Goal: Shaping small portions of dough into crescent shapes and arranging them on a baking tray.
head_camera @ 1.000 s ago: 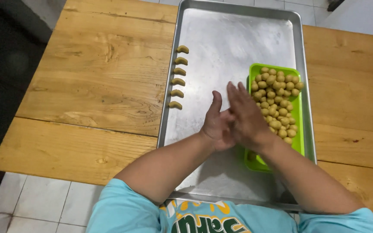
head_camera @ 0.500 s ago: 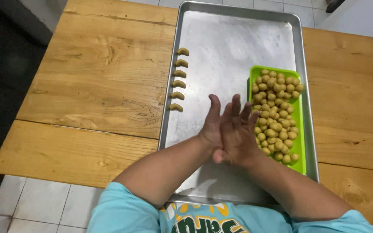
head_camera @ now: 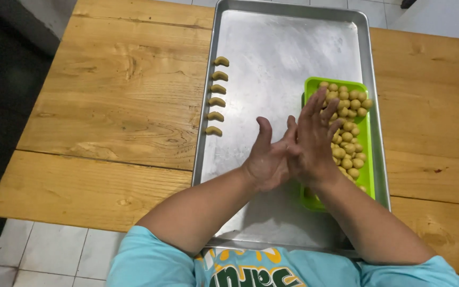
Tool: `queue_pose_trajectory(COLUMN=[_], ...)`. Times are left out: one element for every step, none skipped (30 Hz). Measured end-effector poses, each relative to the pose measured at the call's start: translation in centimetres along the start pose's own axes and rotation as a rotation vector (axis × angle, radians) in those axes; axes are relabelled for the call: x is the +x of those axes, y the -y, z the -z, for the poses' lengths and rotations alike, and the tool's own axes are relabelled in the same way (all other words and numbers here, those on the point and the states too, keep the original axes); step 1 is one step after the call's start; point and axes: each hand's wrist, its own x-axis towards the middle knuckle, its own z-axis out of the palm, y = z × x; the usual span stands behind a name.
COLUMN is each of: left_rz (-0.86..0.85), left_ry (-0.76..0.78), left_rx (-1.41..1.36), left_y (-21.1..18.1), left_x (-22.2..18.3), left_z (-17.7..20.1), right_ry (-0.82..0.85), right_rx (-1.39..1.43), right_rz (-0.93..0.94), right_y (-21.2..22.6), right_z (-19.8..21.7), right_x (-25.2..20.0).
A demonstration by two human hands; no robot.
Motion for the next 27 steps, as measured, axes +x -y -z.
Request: queue_pose_trajectory(left_rz=[0.001, 0.043, 0.085, 0.085, -0.549, -1.182, -1.183, -0.643, -0.103, -0.106, -0.051, 0.003, 0.0, 0.005, 0.013, 0.013, 0.007, 0.001, -0.01, -0.02, -0.031, -0.043, -0.049, -0.056, -0.063, -0.069, -0.069], left_ry=[0.005, -0.03, -0.067, -0.066, 0.144, 0.355, 0.352, 0.19, 0.025, 0.022, -0.037, -0.097, -0.089, -0.073, -0.064, -0.064, -0.063, -0.062, -0.058, -0.054, -0.052, -0.05, -0.044, -0.037, -0.028, -0.019, -0.013], left_rx=[-0.001, 0.026, 0.055, 0.055, 0.09, 0.121, 0.124, -0.027, -0.173, -0.174, -0.089, -0.004, -0.001, 0.049, 0.098, 0.098, 0.099, 0.1, 0.103, 0.107, 0.107, 0.107, 0.109, 0.112, 0.117, 0.122, 0.126], left_y=[0.0, -0.1, -0.1, 2.7, 5.5, 8.2, 5.6, 2.9, 0.3, 0.6, 0.9, 1.1, 0.4, -0.3, -0.9, -0.8, -0.7, -0.7, -0.8, -0.8, -0.7, -0.6, -0.5, -0.4, -0.4, -0.4, -0.2], left_x=[0.2, 0.4, 0.5, 2.2, 3.8, 5.4, 3.9, 2.3, 0.8, 0.6, 0.6, 0.6, 0.7, 0.7, 0.6, 0.3, 0.1, -0.1, -0.3, -0.5, -0.9, -1.2, -1.3, -1.5, -1.5, -1.5, -1.7], left_z=[-0.2, -0.5, -0.7, 0.9, 2.7, 4.4, 3.4, 2.4, 1.3, 1.6, 1.8, 1.9, 1.0, 0.2, -0.6, -0.2, -0.3, -0.6, -0.7, -0.7, -0.8, -0.9, -1.0, -1.2, -1.3, -1.4, -1.4], right_ry=[-0.001, -0.025, -0.048, -0.049, 0.006, 0.06, 0.062, 0.143, 0.227, 0.23, 0.113, -0.005, -0.01, -0.066, -0.117, -0.117, -0.023, 0.072, 0.069, 0.037, 0.01, 0.011, 0.002, -0.008, -0.016, 0.006, 0.029], right_rx=[-0.005, -0.087, -0.167, -0.168, -0.157, -0.145, -0.141, -0.123, -0.107, -0.106, -0.042, 0.022, 0.017, -0.065, -0.142, -0.141, -0.099, -0.057, -0.055, -0.115, -0.172, -0.17, -0.076, 0.019, 0.019, 0.02, 0.024], right_rz=[-0.001, -0.03, -0.059, -0.059, -0.063, -0.066, -0.066, -0.07, -0.073, -0.071, -0.063, -0.053, -0.049, -0.004, 0.037, 0.037, 0.139, 0.24, 0.244, 0.129, 0.015, 0.018, -0.048, -0.115, -0.114, -0.048, 0.01], right_y=[0.2, 0.3, 0.5, -0.3, -1.0, -1.7, -2.2, -2.7, -3.2, -2.0, -0.9, 0.3, 0.5, 0.7, 1.0, 0.7, 0.4, 0.2, -0.3, -0.8, -1.3, 0.1, 1.4, 2.7, 3.4, 4.1, 4.8], right_z=[-0.5, -1.1, -1.6, -2.5, -3.6, -4.6, -5.3, -6.1, -6.7, -4.6, -2.2, 0.2, -0.7, -1.6, -2.8, -3.5, -4.4, -5.2, -5.1, -4.9, -4.7, -3.0, -1.2, 0.7, 0.0, -0.6, -1.3], right_x=[-0.2, -0.3, -0.5, -1.0, -1.4, -1.8, -2.1, -2.4, -2.8, -1.7, -0.5, 0.7, 0.2, -0.3, -1.2, -2.2, -3.2, -4.3, -3.5, -2.6, -2.0, -1.0, -0.1, 0.9, 0.1, -0.6, -1.5])
